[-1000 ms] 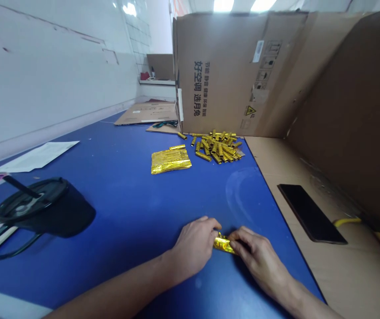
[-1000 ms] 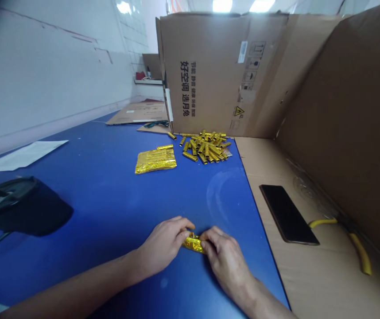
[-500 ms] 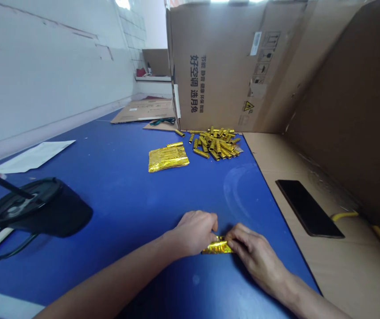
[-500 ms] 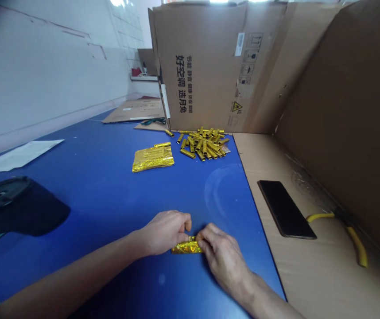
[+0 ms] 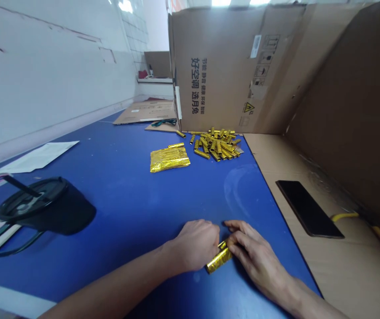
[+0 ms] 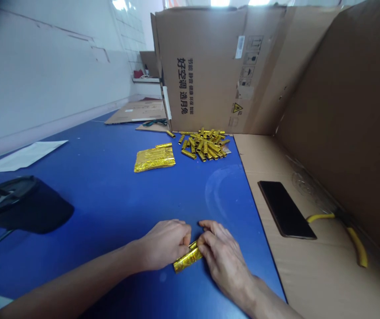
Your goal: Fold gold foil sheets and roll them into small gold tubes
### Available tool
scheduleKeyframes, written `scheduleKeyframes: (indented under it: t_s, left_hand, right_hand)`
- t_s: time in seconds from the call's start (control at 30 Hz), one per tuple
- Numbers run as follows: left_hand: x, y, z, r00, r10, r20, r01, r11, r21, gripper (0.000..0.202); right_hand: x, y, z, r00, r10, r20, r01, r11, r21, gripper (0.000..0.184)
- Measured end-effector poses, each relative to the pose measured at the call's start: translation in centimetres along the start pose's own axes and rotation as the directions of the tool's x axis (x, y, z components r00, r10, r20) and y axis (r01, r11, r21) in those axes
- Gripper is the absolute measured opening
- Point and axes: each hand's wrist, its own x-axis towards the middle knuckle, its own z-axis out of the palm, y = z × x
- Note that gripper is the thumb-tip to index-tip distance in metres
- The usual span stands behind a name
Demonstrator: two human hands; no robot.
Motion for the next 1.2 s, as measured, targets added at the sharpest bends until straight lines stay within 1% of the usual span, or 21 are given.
scheduleKeyframes:
  t_s: [0.13,0.2,0.23,0.3,0.37,0.43,0.47,0.57,0.73,0.9,1.0,1.07,1.2]
  left_hand:
    - [-0.5,0.1,-0.5,0.997,-0.056,0.046,0.063,0.986,-0.154,0.013]
    - [-0.6,0.0,-0.6,0.997,-0.053,0.062,0.067,0.964,-0.256,0.02]
    - [-0.7,-0.2,-0.6,0.995,-0.044,0.089,0.07,0.948,-0.312,0.023]
    - [-0.7,-0.8,-0.7,0.985,-0.005,0.171,0.077,0.905,-0.419,0.025]
    - [-0.7,-1.5,-0.7,0.969,0.068,0.238,0.066,0.856,-0.512,0.025]
    - [-0.7,-2.2,-0.6,0.958,0.131,0.254,0.043,0.814,-0.579,0.025]
    - [-0.7,-2.4,-0.6,0.957,0.144,0.251,0.036,0.801,-0.598,0.025]
    - [-0.7,-2.6,-0.4,0.96,0.127,0.252,0.052,0.798,-0.601,0.024]
    - [-0.8,-1.7,-0.3,0.964,0.066,0.257,0.103,0.799,-0.592,0.023]
    - [-0.9,-1.4,-0.1,0.969,0.036,0.244,0.121,0.792,-0.598,0.018]
    - [-1.0,-1.4,0.0,0.969,0.039,0.244,0.124,0.776,-0.618,0.017]
    - [-1.0,-1.4,0.0,0.965,0.063,0.254,0.117,0.764,-0.635,0.018]
    - [-1.1,-1.1,0.0,0.965,0.083,0.248,0.091,0.782,-0.617,0.019]
  right_hand:
    - [-0.2,0.0,-0.1,1.0,-0.005,0.023,0.004,0.998,0.059,0.016]
    - [-0.2,-0.2,-0.3,0.999,-0.014,0.038,0.01,0.994,0.112,0.018]
    - [-0.3,-0.3,-0.4,0.999,-0.022,0.043,0.016,0.991,0.136,0.019]
    - [-0.4,-0.5,-0.6,0.998,-0.034,0.052,0.024,0.984,0.178,0.02]
    - [-0.4,-0.7,-0.7,0.997,-0.029,0.065,0.015,0.978,0.209,0.02]
    - [-0.4,-0.8,-0.9,0.996,-0.014,0.083,-0.006,0.972,0.233,0.02]
    - [-0.4,-0.8,-0.9,0.996,-0.007,0.094,-0.016,0.97,0.244,0.021]
    - [-0.4,-0.7,-0.9,0.993,0.0,0.115,-0.031,0.963,0.269,0.021]
    - [-0.5,-0.6,-0.8,0.99,-0.005,0.14,-0.033,0.963,0.268,0.02]
    - [-0.3,-0.9,-0.9,0.988,-0.007,0.153,-0.032,0.968,0.249,0.02]
    - [-0.2,-1.0,-1.0,0.987,-0.008,0.158,-0.032,0.967,0.253,0.019]
    - [-0.3,-1.0,-1.0,0.987,-0.004,0.163,-0.038,0.966,0.255,0.019]
    - [-0.5,-1.0,-1.1,0.985,-0.01,0.174,-0.035,0.966,0.254,0.02]
